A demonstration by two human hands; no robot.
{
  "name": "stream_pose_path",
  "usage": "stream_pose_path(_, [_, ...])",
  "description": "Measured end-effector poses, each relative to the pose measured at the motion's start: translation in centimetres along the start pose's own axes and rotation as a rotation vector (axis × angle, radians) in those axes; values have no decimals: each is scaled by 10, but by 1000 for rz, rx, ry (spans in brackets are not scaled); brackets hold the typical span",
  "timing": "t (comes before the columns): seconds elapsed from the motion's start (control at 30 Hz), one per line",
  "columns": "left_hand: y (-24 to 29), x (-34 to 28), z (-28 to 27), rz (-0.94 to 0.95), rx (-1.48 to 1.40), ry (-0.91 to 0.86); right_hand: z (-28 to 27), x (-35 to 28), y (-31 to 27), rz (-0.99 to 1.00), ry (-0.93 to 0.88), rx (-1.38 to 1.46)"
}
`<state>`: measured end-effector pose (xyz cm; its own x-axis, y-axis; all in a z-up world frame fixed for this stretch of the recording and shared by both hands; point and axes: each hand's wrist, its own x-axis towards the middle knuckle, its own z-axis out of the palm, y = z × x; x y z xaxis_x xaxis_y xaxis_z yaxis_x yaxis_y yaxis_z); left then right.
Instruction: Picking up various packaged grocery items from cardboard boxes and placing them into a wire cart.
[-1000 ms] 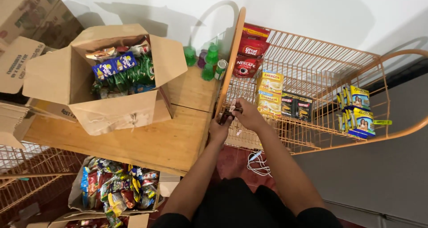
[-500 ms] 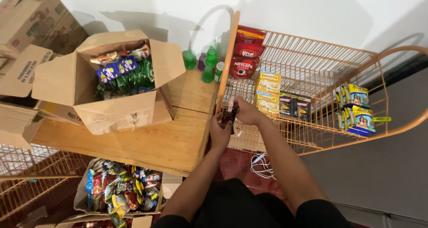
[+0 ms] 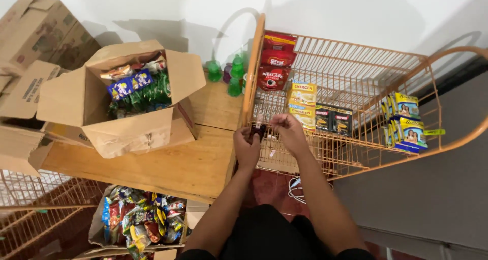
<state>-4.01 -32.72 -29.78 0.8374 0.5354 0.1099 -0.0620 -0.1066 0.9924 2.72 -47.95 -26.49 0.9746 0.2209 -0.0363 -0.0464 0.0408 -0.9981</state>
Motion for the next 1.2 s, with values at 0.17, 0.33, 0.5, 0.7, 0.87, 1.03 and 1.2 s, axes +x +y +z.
stream_pose_path(0.17, [-17,-2,-3,63,254,4,17,-13,-17,93,-23,-379])
stream_pose_path(0.33, [25,-8,0,83,336,75,33,-10,-27,-107,56,-750])
stream_pose_path(0.5, [18,-1,11,102,491,123,29,5,-21,-256,-35,-603])
stream_pose_path(0.7, [2,1,14,224,603,239,34,8,-24,-94,-49,-557])
stream_pose_path(0.87, [19,-2,11,186,563,297,34,10,-16,-193,-56,-498])
stream_pose_path(1.03, [17,1,8,166,551,271,40,0,-29,-203,-63,-404])
stream_pose_path(1.2, [7,0,7,186,535,278,46,-8,-40,-255,-26,-454])
